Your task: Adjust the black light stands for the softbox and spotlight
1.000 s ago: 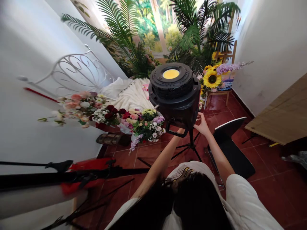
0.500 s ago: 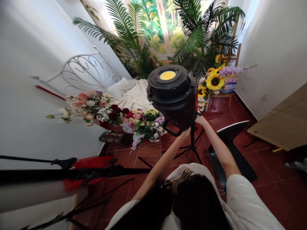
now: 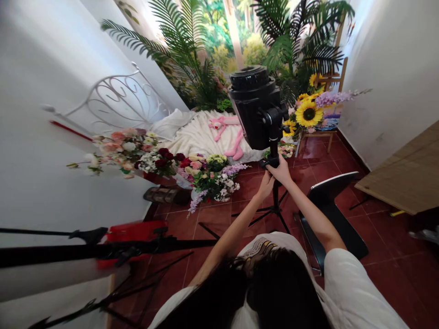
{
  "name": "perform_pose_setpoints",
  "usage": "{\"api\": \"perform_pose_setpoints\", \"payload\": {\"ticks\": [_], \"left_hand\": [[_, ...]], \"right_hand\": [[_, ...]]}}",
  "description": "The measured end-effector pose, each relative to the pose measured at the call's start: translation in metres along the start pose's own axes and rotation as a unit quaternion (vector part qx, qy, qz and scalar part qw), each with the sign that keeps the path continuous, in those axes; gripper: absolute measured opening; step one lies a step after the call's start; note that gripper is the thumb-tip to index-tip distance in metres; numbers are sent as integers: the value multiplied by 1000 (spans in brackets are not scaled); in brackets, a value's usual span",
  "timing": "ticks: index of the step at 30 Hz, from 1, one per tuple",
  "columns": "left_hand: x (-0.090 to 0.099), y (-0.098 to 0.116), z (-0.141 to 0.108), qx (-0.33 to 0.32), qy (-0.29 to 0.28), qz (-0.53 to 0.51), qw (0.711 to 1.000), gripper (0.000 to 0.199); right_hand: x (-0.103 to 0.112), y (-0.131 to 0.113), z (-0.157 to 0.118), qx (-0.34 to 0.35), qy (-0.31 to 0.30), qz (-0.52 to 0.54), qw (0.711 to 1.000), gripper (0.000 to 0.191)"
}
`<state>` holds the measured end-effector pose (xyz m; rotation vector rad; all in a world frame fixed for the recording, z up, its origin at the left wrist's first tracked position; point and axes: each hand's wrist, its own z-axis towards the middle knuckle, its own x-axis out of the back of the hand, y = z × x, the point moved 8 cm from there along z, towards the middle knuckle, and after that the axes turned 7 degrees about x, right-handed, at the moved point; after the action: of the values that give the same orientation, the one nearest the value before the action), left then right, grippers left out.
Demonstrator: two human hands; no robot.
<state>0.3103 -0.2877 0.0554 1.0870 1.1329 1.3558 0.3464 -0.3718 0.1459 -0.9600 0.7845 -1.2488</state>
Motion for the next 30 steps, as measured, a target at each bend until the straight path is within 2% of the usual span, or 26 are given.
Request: {"api": "perform_pose_setpoints", "payload": {"ticks": [4, 7, 10, 14, 17, 22, 27, 30], "left_hand": [[-1, -3, 5, 4, 11, 8, 1000, 46], [2, -6, 11, 22, 9, 4, 1000, 39], [4, -3, 15, 35, -2, -1, 999, 33], [6, 9, 17, 39, -12, -1, 999, 40], [3, 20, 21, 26, -24, 1, 999, 56], [-3, 29, 33, 19, -11, -17, 1000, 79], [-12, 31, 39, 52, -49, -73, 995, 84], [-10, 33, 38, 59, -51, -118, 990, 83]], "right_hand": [[-1, 1, 11, 37, 36, -31, 998, 31], [-3, -2, 6, 49, 96, -43, 993, 26], [-6, -8, 5, 55, 116, -50, 990, 24], [-4, -26, 16, 81, 135, -68, 985, 29], [-5, -46, 31, 106, 139, -69, 982, 28], [-9, -88, 52, 169, 133, -91, 972, 28], [-7, -104, 62, 182, 114, -110, 971, 29], [-7, -108, 64, 182, 82, -110, 974, 29]]}}
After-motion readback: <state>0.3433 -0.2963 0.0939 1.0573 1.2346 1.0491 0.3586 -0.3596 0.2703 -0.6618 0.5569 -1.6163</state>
